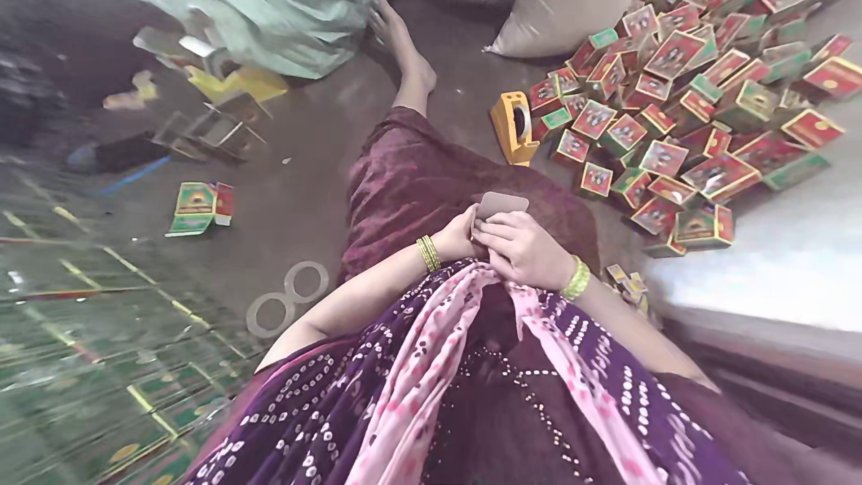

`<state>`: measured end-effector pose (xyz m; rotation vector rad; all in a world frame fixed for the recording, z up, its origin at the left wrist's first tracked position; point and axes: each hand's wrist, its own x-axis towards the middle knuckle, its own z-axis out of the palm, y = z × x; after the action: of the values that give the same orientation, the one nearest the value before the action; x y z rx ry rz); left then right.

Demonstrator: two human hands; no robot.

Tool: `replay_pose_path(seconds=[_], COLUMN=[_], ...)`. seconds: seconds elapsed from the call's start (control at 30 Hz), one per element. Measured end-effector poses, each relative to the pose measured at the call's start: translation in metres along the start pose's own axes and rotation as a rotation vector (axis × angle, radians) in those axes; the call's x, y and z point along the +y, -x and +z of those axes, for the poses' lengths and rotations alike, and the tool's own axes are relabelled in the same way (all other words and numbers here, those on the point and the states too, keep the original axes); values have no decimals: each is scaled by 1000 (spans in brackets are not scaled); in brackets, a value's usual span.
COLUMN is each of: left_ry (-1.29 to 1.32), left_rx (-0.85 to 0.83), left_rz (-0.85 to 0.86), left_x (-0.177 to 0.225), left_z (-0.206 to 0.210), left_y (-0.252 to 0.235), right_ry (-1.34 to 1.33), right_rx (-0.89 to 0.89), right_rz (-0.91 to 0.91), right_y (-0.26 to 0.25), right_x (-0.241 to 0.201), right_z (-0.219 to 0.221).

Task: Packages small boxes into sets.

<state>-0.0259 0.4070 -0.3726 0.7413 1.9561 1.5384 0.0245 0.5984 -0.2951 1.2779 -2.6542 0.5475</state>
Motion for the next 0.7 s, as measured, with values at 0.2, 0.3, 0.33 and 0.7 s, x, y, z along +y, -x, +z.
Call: replay_pose_path(seconds=[0.2,0.3,0.33,0.7], left_ry=[35,219,252,245], left_rx=[16,189,249,156], left_rz=[-33,101,131,227], left_x=[1,6,8,15], left_z=[4,3,3,2], left_y=[-5,-2,0,11], right_ry=[-61,-385,-526,-1291], right_rx=[-7,412,546,457], right_rz=[191,443,563,989], right_y=[7,11,11,-8], right_x=[5,10,11,3], right_z=[0,-11,-11,8])
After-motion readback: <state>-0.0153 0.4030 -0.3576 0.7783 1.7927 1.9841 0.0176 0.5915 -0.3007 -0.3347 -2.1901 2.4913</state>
